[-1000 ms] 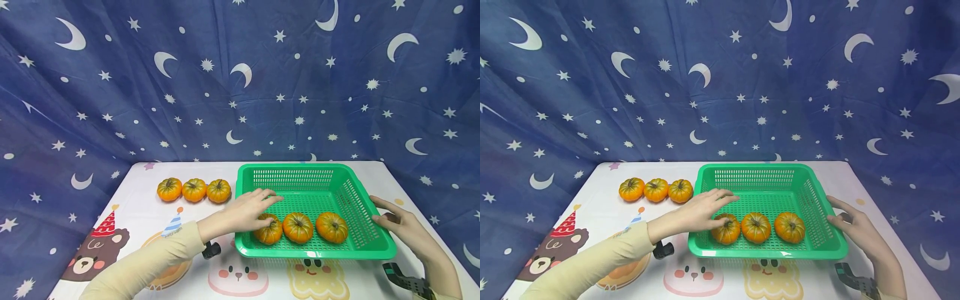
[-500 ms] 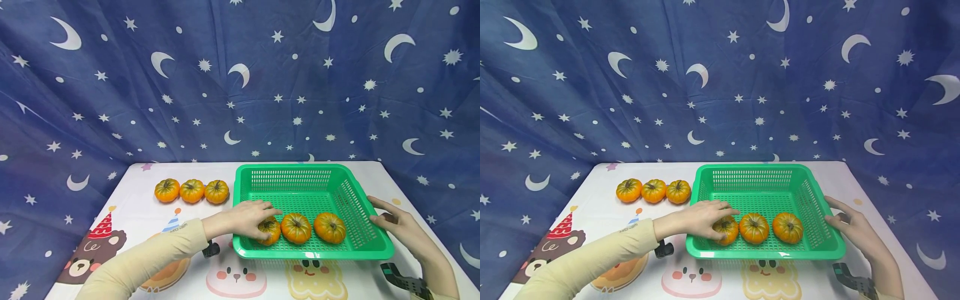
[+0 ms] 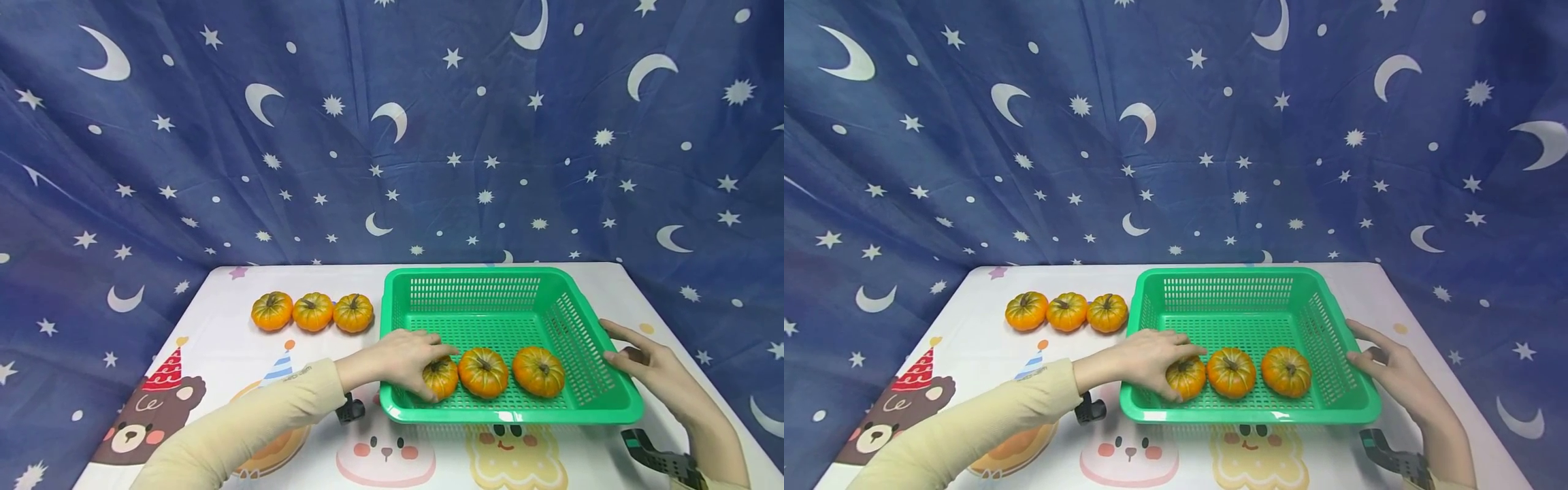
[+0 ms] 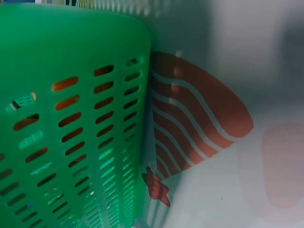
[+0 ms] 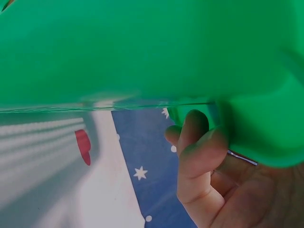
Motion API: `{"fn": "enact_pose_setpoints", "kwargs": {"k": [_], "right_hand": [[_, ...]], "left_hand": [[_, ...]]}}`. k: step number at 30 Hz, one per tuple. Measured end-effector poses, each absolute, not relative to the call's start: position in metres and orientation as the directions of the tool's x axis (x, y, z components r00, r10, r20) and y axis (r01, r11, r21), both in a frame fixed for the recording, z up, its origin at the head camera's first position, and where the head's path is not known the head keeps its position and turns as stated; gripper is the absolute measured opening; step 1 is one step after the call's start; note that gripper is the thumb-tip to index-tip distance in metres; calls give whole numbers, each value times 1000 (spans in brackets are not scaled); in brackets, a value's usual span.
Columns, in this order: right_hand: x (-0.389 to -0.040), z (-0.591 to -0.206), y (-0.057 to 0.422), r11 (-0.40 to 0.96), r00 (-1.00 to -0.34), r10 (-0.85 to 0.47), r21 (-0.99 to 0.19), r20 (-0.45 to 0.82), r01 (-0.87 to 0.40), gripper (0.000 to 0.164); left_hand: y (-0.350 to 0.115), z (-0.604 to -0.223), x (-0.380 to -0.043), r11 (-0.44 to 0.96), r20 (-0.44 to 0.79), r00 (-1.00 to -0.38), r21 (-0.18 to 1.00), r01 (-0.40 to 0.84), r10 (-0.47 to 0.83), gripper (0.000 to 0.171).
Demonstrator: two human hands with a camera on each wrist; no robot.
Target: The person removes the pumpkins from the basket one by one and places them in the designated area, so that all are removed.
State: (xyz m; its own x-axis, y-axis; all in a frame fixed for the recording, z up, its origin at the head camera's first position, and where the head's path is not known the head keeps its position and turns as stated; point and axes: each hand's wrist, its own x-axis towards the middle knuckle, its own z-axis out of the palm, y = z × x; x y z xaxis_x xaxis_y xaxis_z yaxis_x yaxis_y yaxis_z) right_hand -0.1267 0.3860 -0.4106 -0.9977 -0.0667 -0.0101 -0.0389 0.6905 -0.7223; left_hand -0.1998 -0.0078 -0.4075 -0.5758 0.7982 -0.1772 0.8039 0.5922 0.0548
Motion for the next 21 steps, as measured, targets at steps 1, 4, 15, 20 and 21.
{"fn": "enact_pose_setpoints", "kwargs": {"k": [1, 4, 15, 20, 21], "right_hand": [[-127, -410, 386, 691, -998, -68, -722, -9, -40, 62], [-127, -410, 387, 688, -997, -72, -724, -2, -48, 62], [-127, -412, 389, 675, -997, -80, -736, 11, -62, 61], [-127, -412, 389, 679, -997, -80, -731, 7, -60, 61], [-127, -412, 388, 681, -997, -80, -730, 5, -58, 61]], "left_hand": [[-7, -408, -199, 598, -186, -581, 47, 800, 792, 79], [-6, -408, -199, 610, -211, -592, 30, 792, 778, 81], [-4, -405, -199, 619, -253, -595, 15, 786, 762, 82], [-4, -405, -199, 614, -255, -592, 13, 789, 765, 80], [-5, -405, -198, 616, -252, -593, 15, 788, 765, 79]]}}
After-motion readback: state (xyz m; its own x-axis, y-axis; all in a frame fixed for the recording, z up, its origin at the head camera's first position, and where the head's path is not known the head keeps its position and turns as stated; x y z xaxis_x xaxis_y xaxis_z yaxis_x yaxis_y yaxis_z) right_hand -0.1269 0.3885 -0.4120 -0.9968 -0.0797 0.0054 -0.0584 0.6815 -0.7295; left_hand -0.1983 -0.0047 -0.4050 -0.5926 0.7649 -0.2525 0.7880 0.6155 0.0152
